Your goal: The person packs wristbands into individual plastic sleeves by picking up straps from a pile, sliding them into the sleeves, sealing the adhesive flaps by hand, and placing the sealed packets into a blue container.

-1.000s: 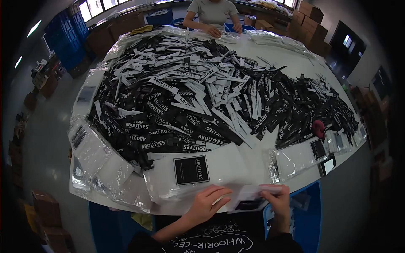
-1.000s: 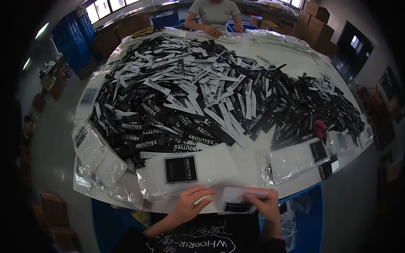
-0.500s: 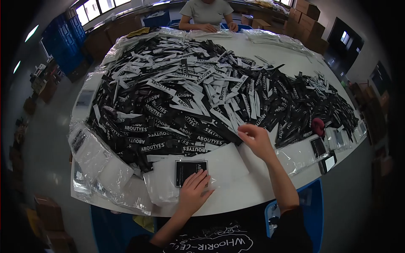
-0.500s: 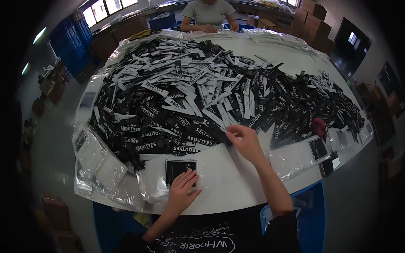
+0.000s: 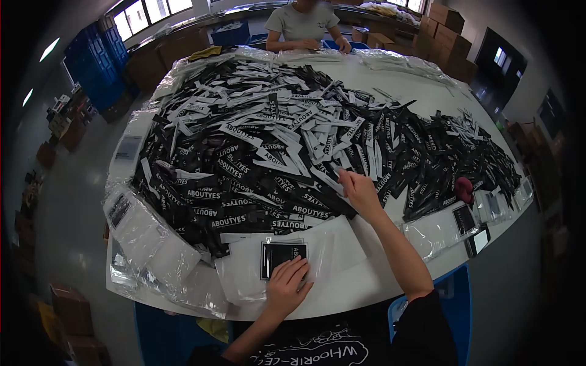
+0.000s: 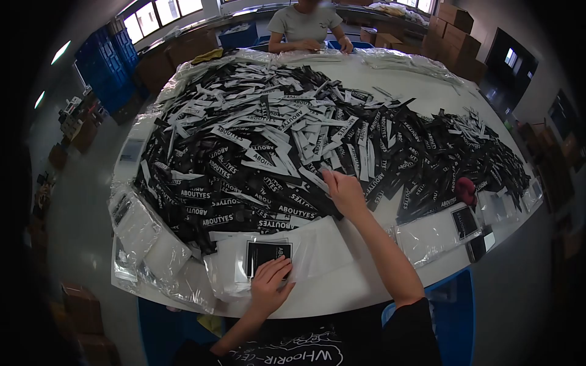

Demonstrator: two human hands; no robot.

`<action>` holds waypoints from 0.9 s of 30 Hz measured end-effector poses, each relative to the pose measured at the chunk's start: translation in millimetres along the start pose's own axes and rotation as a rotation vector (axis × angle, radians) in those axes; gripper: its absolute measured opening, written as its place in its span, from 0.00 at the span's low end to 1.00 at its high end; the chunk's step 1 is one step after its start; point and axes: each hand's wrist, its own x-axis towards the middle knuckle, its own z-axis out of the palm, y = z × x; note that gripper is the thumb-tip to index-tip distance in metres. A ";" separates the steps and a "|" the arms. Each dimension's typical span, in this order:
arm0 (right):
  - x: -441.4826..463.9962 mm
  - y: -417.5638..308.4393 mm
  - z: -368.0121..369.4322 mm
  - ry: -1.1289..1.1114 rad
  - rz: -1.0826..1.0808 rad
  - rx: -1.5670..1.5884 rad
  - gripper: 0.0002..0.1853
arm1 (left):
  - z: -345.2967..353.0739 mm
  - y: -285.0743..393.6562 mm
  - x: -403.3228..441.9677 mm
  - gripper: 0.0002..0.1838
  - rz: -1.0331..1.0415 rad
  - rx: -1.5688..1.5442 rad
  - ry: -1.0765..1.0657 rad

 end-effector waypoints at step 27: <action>-177.5 -5.4 -19.0 0.478 0.071 1.040 0.13 | 2.6 1.2 -0.4 0.17 -0.078 0.018 0.077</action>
